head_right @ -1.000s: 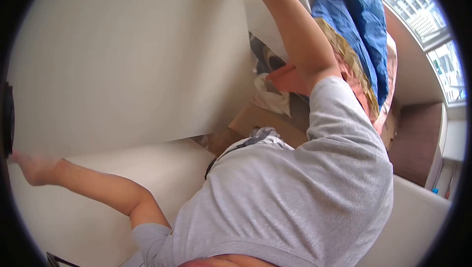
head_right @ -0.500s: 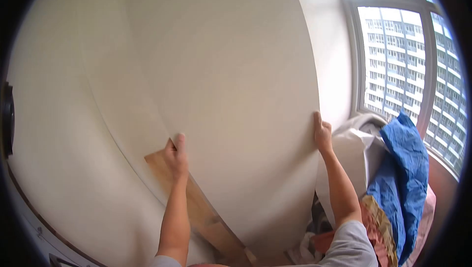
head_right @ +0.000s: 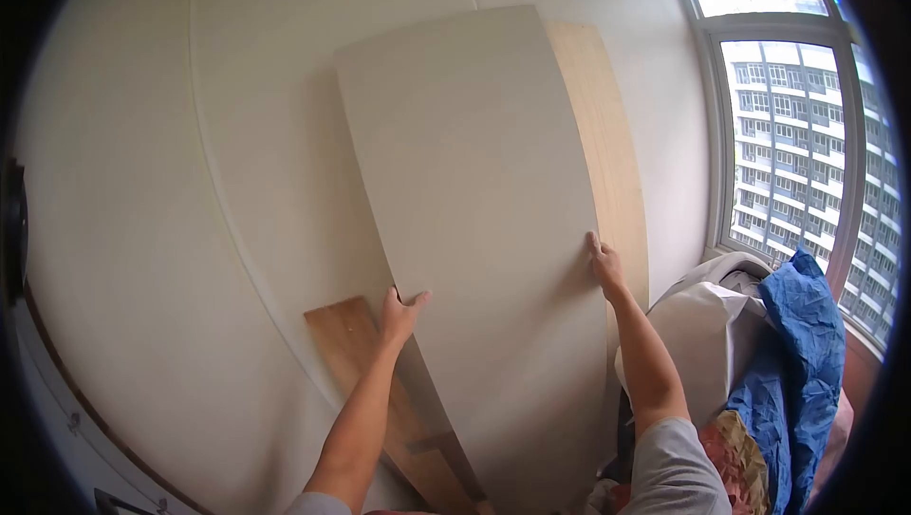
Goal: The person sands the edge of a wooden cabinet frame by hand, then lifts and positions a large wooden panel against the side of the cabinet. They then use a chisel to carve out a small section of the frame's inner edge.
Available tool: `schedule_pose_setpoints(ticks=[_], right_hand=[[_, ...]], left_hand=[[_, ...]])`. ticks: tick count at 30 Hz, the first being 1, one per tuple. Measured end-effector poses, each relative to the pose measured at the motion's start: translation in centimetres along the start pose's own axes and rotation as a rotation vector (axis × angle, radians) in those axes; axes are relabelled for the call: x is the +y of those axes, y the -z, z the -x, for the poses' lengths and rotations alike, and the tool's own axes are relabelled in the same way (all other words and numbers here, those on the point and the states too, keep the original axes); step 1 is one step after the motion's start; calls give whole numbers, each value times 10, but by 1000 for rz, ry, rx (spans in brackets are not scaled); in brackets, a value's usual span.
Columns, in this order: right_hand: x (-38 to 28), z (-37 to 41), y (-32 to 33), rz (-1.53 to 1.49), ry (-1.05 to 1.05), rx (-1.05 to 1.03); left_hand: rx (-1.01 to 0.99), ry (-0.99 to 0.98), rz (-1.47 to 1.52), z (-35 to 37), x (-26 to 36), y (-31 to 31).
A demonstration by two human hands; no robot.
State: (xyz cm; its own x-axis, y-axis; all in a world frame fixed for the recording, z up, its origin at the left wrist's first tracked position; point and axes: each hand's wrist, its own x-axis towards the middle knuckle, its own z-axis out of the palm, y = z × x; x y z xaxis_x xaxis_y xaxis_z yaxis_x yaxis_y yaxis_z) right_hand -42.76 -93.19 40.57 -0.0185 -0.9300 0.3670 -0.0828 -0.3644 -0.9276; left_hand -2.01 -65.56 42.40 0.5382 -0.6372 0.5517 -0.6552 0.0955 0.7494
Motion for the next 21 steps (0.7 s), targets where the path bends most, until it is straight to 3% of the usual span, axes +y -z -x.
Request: schedule_pose_setpoints(ticks=[6,8,10,11,12,13,14,16,18,19,20,21], right_hand=[[6,8,1,121,-60,91],[19,16,-6,53,200,305],[25,34,3,122,275,378],[7,58,17,145,153,240],[27,69,11,43,268,372],[18,104,13,141,294,415],[8,142,9,22,253,369],[37,210,0,-6,195,319],[114,274,-22,-46,133,149],[135,318,-33,19,-104,-15],[198,363,-52,54,-52,-72],[243,413,-65,96,-129,-246]], left_hand=[[-33,43,51,7,-9,-12],[-46,52,40,19,-17,-11],[6,52,68,38,-50,-25],[66,43,92,50,-77,-32],[36,63,155,63,-115,-39],[50,163,270,92,-129,-36],[79,263,390,124,-139,-32],[140,337,286,210,-187,-27],[46,449,40,321,-228,-14],[-72,569,-85,380,-233,3],[-123,640,-182,437,-235,20],[-152,683,-302,500,-248,36]])
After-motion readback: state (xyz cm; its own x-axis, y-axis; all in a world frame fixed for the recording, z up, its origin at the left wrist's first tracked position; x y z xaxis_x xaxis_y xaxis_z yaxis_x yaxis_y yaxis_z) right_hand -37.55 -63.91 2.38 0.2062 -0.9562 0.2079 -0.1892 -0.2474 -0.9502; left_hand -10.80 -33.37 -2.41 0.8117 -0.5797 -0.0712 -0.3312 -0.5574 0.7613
